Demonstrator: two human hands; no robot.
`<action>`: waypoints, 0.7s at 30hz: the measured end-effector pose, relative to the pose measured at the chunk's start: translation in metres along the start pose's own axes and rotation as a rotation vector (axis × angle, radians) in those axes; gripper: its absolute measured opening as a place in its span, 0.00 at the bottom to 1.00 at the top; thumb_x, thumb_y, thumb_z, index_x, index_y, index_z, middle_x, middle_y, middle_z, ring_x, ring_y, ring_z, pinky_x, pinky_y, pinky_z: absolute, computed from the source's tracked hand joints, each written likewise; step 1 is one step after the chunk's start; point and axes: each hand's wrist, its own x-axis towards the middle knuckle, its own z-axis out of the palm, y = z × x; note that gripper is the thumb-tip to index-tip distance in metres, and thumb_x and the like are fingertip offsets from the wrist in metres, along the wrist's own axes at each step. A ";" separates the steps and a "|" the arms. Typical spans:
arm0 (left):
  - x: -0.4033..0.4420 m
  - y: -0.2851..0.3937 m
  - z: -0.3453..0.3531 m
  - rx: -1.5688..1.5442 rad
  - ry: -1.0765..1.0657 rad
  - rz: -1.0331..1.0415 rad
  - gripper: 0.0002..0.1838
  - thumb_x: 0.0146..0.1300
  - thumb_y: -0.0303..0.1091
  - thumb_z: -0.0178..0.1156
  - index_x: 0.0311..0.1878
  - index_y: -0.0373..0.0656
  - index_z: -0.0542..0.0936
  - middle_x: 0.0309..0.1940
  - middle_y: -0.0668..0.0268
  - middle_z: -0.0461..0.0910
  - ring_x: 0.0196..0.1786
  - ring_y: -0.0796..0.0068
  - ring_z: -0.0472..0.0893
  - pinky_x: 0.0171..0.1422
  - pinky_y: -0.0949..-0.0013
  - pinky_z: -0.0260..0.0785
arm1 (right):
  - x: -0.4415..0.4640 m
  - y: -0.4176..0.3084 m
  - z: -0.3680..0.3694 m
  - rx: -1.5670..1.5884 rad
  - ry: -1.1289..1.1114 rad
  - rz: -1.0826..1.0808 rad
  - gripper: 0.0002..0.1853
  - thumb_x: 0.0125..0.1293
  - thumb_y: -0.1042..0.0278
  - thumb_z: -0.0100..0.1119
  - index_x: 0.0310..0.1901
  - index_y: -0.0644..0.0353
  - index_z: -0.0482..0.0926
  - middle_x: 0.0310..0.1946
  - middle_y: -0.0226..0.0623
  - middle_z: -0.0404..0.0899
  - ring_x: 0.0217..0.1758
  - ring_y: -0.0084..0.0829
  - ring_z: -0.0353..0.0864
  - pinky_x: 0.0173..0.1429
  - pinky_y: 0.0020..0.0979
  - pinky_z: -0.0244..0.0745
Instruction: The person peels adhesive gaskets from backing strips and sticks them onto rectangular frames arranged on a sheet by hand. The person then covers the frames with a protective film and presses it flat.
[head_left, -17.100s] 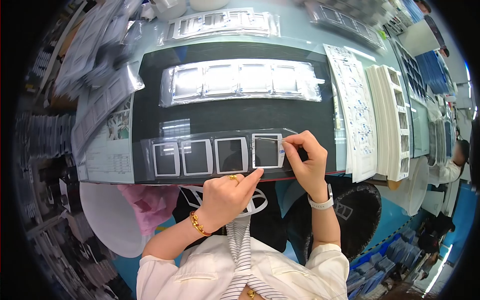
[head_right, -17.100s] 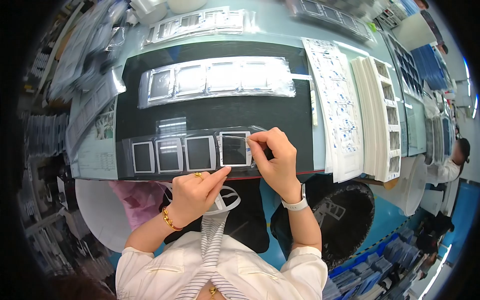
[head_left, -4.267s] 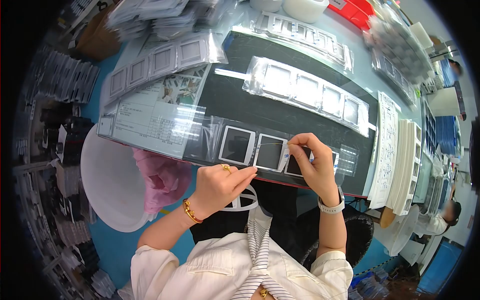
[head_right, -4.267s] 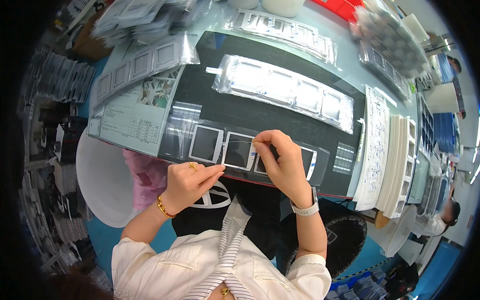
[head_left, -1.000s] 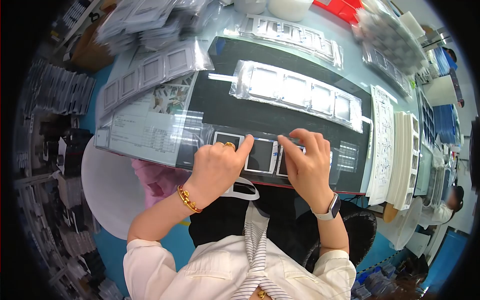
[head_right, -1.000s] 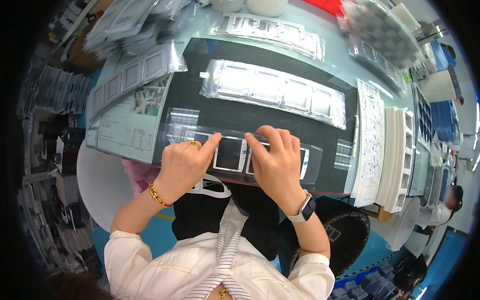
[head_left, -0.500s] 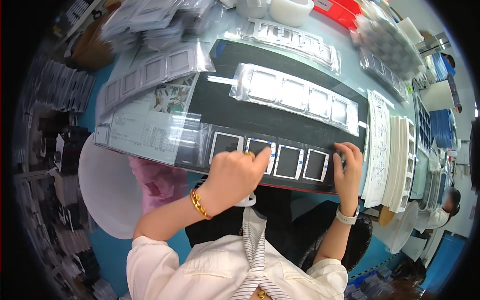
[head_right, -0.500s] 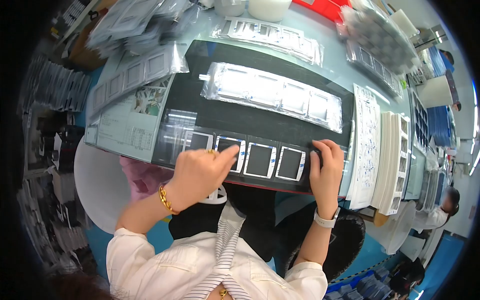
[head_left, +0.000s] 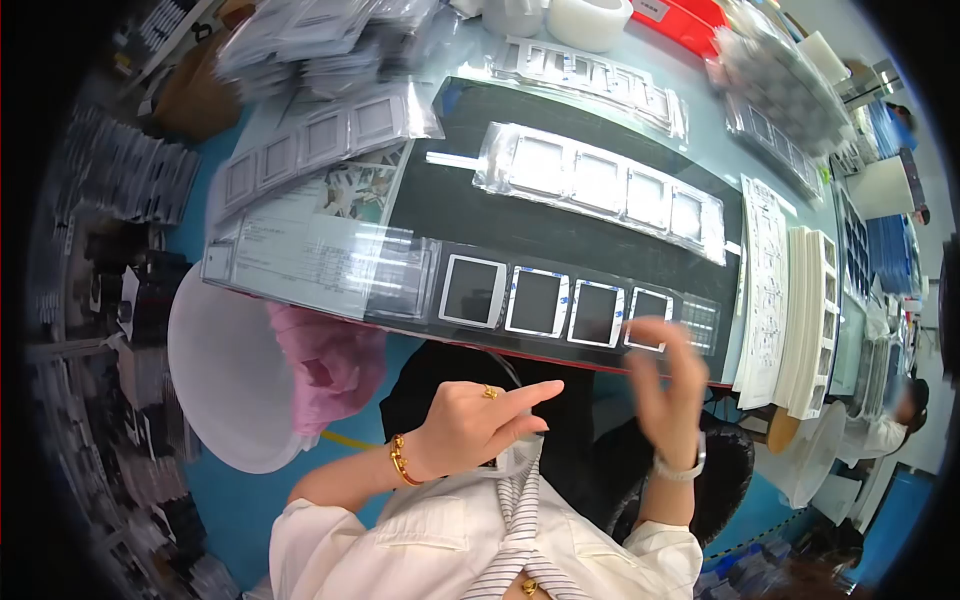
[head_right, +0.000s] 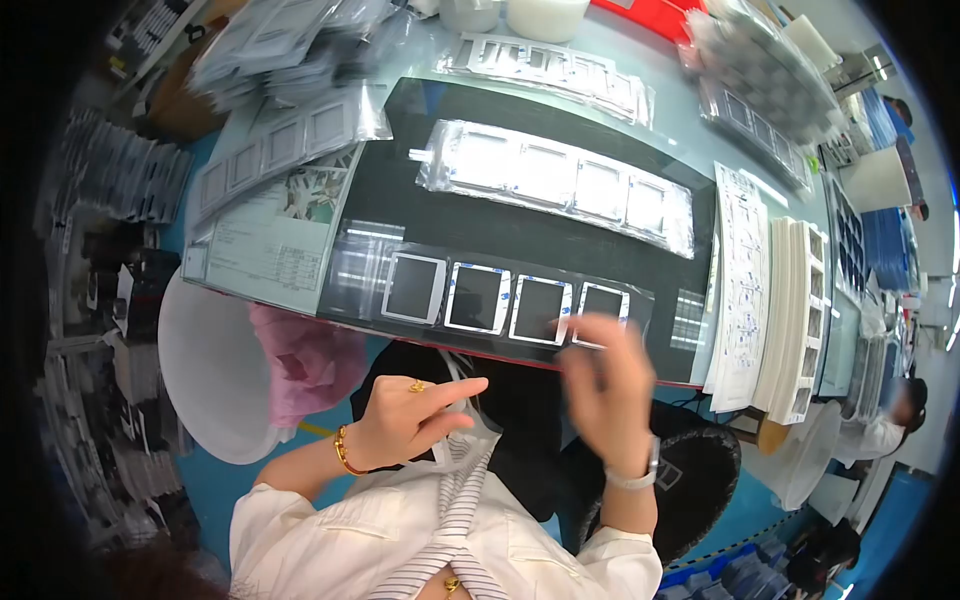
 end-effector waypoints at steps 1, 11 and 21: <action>0.000 0.001 0.000 -0.045 0.052 0.002 0.26 0.60 0.38 0.75 0.62 0.43 0.84 0.16 0.70 0.72 0.16 0.75 0.69 0.22 0.72 0.60 | -0.001 -0.023 0.010 0.179 -0.190 -0.022 0.18 0.62 0.83 0.65 0.55 0.64 0.80 0.46 0.44 0.84 0.50 0.45 0.84 0.55 0.41 0.78; -0.026 -0.018 -0.017 -0.146 0.036 -0.199 0.11 0.58 0.31 0.75 0.44 0.42 0.90 0.30 0.66 0.82 0.32 0.70 0.79 0.36 0.68 0.70 | -0.017 -0.021 0.061 0.097 -0.277 -0.149 0.12 0.62 0.82 0.67 0.47 0.62 0.82 0.34 0.39 0.83 0.38 0.39 0.85 0.41 0.35 0.82; -0.023 -0.018 -0.028 -0.104 0.114 -0.163 0.06 0.60 0.26 0.72 0.40 0.40 0.90 0.41 0.66 0.89 0.35 0.69 0.81 0.40 0.67 0.73 | 0.012 -0.030 0.066 0.162 -0.277 -0.287 0.11 0.61 0.79 0.70 0.46 0.62 0.83 0.43 0.38 0.82 0.43 0.40 0.82 0.45 0.37 0.79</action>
